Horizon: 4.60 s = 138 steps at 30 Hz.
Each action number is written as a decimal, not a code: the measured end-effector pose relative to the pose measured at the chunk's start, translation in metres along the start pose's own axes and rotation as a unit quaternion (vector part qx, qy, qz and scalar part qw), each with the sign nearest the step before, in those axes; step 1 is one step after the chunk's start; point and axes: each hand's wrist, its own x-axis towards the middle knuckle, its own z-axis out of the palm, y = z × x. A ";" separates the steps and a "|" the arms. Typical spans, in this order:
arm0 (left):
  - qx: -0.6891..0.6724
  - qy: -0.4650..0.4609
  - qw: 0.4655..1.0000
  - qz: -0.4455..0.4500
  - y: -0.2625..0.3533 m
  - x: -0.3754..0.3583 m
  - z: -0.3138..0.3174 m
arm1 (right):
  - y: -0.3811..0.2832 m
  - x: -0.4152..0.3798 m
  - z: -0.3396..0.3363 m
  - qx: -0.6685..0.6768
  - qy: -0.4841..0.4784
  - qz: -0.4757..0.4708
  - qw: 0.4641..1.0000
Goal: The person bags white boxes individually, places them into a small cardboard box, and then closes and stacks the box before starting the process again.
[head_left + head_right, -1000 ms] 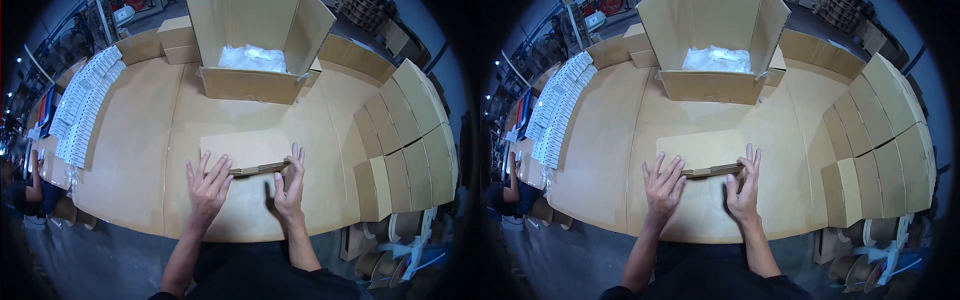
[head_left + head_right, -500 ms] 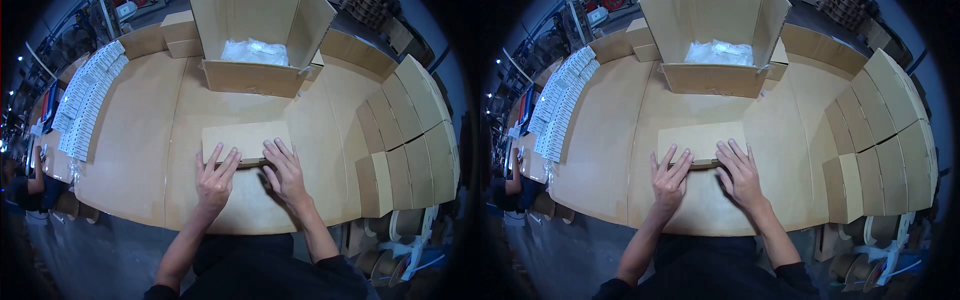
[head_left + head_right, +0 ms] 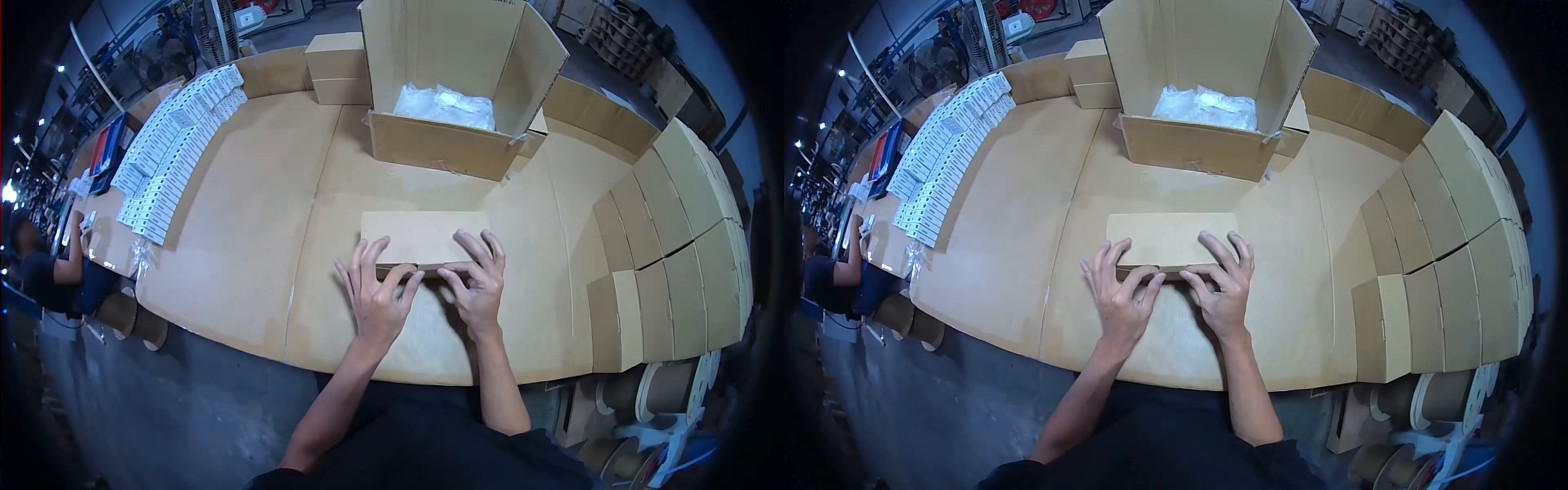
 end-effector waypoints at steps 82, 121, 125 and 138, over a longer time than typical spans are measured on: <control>-0.447 -0.187 0.870 -0.086 0.217 0.111 0.374 | 0.104 -0.006 -0.167 -0.225 0.179 0.251 0.924; -0.435 -0.373 0.792 0.211 0.206 0.132 0.360 | 0.069 -0.114 -0.210 -0.477 0.422 0.392 0.664; -0.380 -0.377 0.816 0.217 0.209 0.142 0.341 | 0.059 -0.107 -0.213 -0.513 0.385 0.414 0.646; -0.118 -0.110 0.985 0.058 0.206 0.253 0.334 | 0.183 0.137 -0.130 0.243 0.199 0.190 0.930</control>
